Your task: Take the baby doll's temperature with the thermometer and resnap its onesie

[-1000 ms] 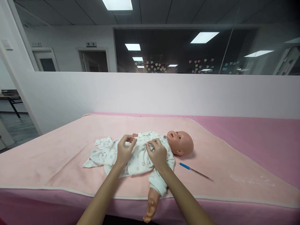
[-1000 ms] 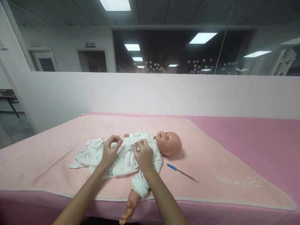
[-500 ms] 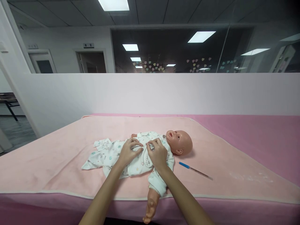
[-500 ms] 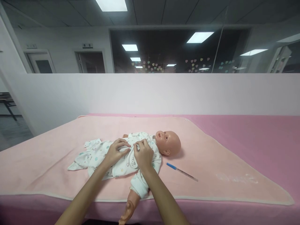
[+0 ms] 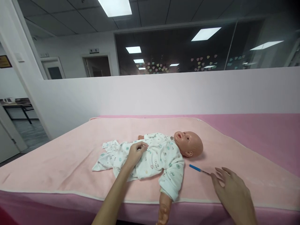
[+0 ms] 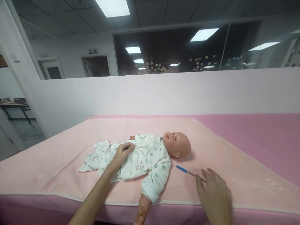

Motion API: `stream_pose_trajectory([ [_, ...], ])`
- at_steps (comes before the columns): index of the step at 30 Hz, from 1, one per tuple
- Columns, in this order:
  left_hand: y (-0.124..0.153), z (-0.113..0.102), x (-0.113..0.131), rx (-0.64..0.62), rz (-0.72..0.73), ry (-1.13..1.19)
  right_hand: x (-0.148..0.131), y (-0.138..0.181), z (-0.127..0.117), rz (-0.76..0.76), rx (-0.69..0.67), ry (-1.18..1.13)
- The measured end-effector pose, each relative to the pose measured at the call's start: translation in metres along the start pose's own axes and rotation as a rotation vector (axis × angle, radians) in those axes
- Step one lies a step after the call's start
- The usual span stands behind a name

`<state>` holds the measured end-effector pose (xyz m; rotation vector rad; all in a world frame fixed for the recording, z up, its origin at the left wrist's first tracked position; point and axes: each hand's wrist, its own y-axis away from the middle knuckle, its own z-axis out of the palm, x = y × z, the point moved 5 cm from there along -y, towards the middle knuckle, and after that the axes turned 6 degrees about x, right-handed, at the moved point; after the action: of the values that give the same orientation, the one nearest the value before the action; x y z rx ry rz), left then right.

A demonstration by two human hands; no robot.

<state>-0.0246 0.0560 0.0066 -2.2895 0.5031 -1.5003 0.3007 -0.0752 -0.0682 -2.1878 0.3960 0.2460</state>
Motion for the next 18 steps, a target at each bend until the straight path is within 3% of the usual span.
stream_pose_trajectory([
  [4, -0.001, -0.002, -0.004, 0.053, -0.025, 0.03, 0.029, 0.003, 0.005, -0.041, -0.166, -0.053],
  [8, 0.0, -0.006, -0.005, 0.12, -0.065, 0.041, 0.028, -0.003, -0.011, 0.141, -0.244, -0.249],
  [11, 0.002, -0.007, -0.002, 0.119, -0.072, 0.047, 0.016, -0.015, -0.027, 0.321, -0.296, -0.476],
  [15, 0.006, -0.002, 0.012, 0.036, 0.056, -0.068, -0.01, -0.04, -0.044, 0.585, -0.262, -0.959],
  [18, 0.012, 0.006, 0.023, -0.027, 0.221, -0.31, -0.039, -0.066, -0.057, 0.588, -0.137, -1.041],
])
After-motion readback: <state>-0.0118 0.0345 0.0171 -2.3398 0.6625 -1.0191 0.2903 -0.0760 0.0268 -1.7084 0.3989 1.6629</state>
